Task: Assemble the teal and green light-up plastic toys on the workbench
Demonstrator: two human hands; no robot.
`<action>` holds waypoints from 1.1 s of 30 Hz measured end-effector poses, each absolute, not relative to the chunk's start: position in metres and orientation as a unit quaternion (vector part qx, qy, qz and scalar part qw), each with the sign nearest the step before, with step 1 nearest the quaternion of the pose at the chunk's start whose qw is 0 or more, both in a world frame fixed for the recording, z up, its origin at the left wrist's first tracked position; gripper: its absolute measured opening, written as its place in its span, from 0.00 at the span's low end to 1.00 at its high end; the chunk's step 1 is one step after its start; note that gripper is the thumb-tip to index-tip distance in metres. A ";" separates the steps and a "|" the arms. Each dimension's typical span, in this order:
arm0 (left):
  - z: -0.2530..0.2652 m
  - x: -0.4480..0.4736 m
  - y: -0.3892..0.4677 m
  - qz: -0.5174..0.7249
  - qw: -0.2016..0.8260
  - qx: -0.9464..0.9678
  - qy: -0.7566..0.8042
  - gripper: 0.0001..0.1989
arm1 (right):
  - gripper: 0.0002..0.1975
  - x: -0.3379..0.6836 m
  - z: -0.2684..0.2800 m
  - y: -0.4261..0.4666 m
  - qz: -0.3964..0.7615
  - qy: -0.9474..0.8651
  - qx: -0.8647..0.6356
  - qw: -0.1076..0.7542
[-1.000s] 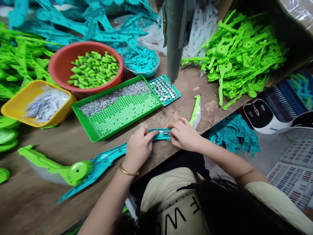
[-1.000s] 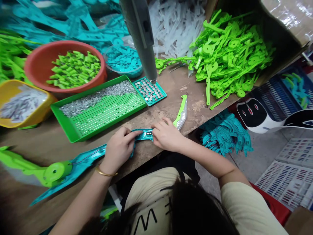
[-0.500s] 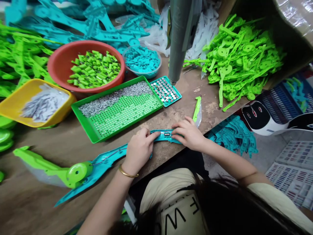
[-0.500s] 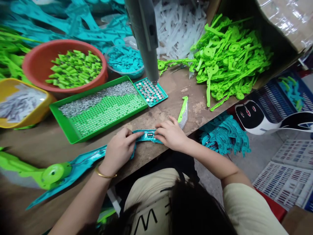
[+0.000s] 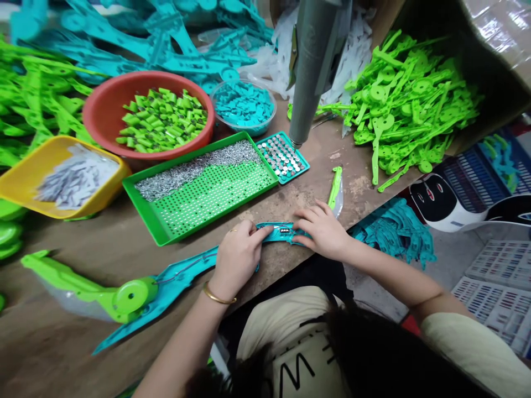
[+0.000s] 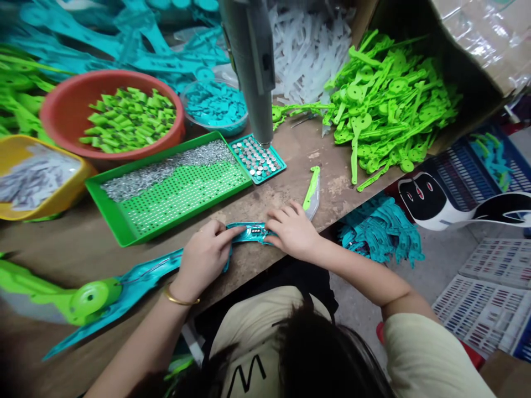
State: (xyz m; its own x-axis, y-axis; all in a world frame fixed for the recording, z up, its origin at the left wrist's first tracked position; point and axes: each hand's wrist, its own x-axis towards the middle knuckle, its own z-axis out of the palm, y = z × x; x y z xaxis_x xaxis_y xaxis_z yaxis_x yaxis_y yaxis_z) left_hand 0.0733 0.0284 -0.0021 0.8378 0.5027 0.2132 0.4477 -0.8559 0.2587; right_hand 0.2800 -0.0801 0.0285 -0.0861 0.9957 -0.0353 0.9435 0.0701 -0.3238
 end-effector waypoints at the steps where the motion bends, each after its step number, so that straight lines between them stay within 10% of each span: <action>1: -0.002 0.073 0.029 0.140 0.101 0.953 0.248 0.15 | 0.11 0.280 0.030 -0.080 0.122 -0.732 -0.664 0.086; 33: -0.005 0.072 0.028 0.141 0.122 0.949 0.256 0.17 | 0.09 0.279 0.041 -0.070 0.058 -0.798 -0.598 0.052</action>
State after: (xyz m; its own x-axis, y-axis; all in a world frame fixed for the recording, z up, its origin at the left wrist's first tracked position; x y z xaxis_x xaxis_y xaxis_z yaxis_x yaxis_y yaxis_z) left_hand 0.0716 0.0285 -0.0048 0.8293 0.5201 0.2040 0.4514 -0.8390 0.3040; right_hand 0.2793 -0.0699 0.0407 -0.2804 0.9598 0.0130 0.9477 0.2790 -0.1552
